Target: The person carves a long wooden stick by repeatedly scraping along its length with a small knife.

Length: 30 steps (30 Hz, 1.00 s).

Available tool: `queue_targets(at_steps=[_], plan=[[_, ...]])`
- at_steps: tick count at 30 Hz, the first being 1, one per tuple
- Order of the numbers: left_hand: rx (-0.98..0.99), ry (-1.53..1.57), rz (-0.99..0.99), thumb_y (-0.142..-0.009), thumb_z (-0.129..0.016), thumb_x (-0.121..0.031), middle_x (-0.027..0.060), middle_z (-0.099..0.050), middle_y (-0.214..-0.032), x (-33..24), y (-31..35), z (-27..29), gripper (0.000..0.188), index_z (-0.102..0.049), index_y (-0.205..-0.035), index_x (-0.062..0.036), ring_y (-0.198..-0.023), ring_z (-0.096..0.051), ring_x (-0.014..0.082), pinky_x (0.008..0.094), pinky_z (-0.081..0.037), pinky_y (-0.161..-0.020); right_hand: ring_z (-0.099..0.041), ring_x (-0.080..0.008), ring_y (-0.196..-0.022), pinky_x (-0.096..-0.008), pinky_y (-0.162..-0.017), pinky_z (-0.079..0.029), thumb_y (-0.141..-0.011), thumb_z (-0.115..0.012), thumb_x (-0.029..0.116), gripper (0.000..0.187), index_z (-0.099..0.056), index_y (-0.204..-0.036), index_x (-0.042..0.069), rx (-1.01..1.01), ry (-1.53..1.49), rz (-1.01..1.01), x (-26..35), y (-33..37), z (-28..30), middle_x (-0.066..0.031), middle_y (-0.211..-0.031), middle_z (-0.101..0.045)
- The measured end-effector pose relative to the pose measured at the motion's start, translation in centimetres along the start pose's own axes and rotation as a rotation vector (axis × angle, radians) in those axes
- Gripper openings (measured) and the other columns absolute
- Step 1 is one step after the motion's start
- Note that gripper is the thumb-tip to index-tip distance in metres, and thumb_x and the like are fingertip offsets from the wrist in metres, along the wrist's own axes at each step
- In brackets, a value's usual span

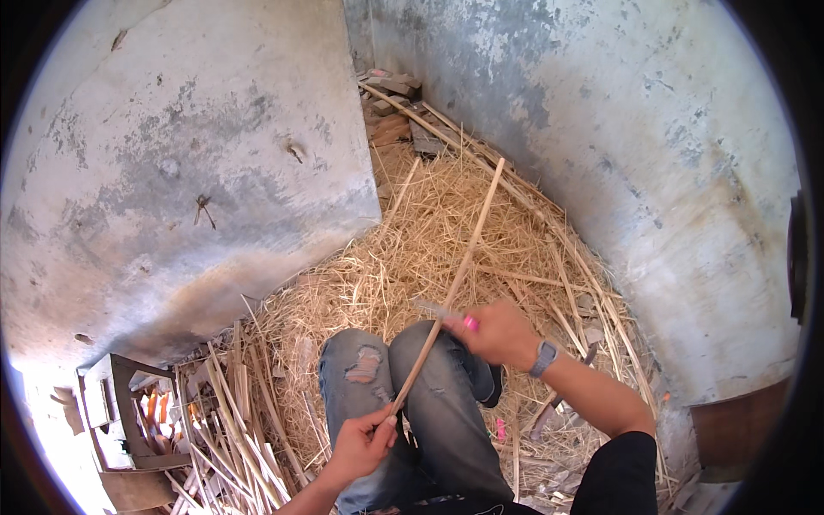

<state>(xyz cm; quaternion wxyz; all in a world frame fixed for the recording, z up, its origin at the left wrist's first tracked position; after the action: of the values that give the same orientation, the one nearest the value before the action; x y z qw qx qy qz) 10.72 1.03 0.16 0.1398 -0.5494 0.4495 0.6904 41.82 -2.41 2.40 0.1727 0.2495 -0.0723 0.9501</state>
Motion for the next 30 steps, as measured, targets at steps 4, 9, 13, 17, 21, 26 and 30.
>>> queue_targets(at_steps=[4, 9, 13, 17, 21, 26, 30], plan=[[0.016, 0.024, 0.008, -0.107, -0.053, -0.017, -0.0023, -0.053, -0.068, 0.0, 0.4, 0.7, 0.033, -0.063, -0.134, -0.0008, -0.054, -0.046, 0.003, 0.0196, -0.038, -0.05, -0.06, -0.0409, -0.052, -0.051, -0.052, -0.047, -0.1, -0.049, 0.058, 0.067, -0.065, -0.063, 0.004, 0.014, 0.068, 0.081, 0.0, -1.0, -0.4, -0.0214, -0.056, -0.058], [0.043, 0.091, 0.022, -0.107, -0.054, -0.017, -0.0017, -0.052, -0.068, 0.2, -0.4, 0.3, 0.033, -0.063, -0.133, -0.0001, -0.053, -0.045, 0.0036, 0.0202, -0.036, -0.049, -0.061, -0.0409, -0.054, -0.0499, -0.052, -0.047, -0.101, -0.046, 0.059, 0.068, -0.066, -0.065, 0.005, -0.141, 0.098, 0.07, -4.3, -3.2, -0.1, -0.0204, -0.056, -0.059], [0.035, 0.11, 0.059, -0.107, -0.053, -0.017, -0.0019, -0.052, -0.067, -0.1, 0.0, 0.6, 0.032, -0.064, -0.133, 0.0001, -0.053, -0.044, 0.0038, 0.0208, -0.036, -0.048, -0.061, -0.0403, -0.055, -0.0503, -0.052, -0.046, -0.101, -0.045, 0.061, 0.069, -0.067, -0.066, 0.005, 0.071, 0.138, 0.187, -1.6, -1.4, -1.3, -0.0202, -0.056, -0.058], [0.05, 0.079, 0.019, -0.107, -0.054, -0.016, -0.0022, -0.052, -0.067, 0.2, 0.0, 0.6, 0.032, -0.064, -0.133, 0.0, -0.053, -0.045, 0.0037, 0.0207, -0.035, -0.048, -0.06, -0.0405, -0.055, -0.049, -0.051, -0.046, -0.101, -0.046, 0.06, 0.067, -0.068, -0.07, 0.005, -0.19, 0.188, -0.143, -7.0, -6.3, 2.6, -0.0189, -0.056, -0.058], [0.048, 0.069, 0.019, -0.106, -0.054, -0.017, -0.0025, -0.055, -0.069, 0.1, -0.3, 0.3, 0.034, -0.063, -0.135, -0.0011, -0.054, -0.047, 0.0034, 0.0201, -0.037, -0.049, -0.061, -0.04, -0.056, -0.049, -0.051, -0.046, -0.1, -0.047, 0.06, 0.066, -0.069, -0.071, 0.005, -0.236, 0.139, -0.152, -6.0, -6.2, 4.6, -0.0198, -0.057, -0.059], [-0.137, -0.115, -0.138, -0.102, -0.059, -0.01, -0.0002, -0.061, -0.069, 1.6, 0.1, -0.6, 0.034, -0.064, -0.134, -0.0004, -0.058, -0.055, 0.0052, 0.0211, -0.043, -0.053, -0.064, -0.0388, -0.057, -0.0502, -0.053, -0.049, -0.098, -0.047, 0.064, 0.068, -0.072, -0.074, 0.005, 0.105, 0.225, 0.007, 1.4, -0.8, 1.3, -0.0203, -0.06, -0.062], [-0.25, -0.357, -0.353, -0.098, -0.062, -0.004, 0.0045, -0.065, -0.067, 1.0, 0.1, -1.5, 0.034, -0.065, -0.13, 0.0042, -0.061, -0.061, 0.0073, 0.0232, -0.048, -0.058, -0.062, -0.0393, -0.054, -0.0493, -0.052, -0.048, -0.097, -0.05, 0.063, 0.068, -0.07, -0.068, 0.006, 0.115, 0.234, 0.055, 0.4, -0.6, 2.5, -0.0183, -0.056, -0.06]])
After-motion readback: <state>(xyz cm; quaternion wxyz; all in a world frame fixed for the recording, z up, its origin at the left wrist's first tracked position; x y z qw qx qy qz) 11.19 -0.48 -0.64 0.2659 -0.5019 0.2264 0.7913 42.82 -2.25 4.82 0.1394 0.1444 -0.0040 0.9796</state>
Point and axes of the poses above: each hand's wrist, its own y-axis away from the middle knuckle, its own z-axis out of the back of the hand, x = y × z, the point moved 1 cm from there along -y, towards the middle knuckle
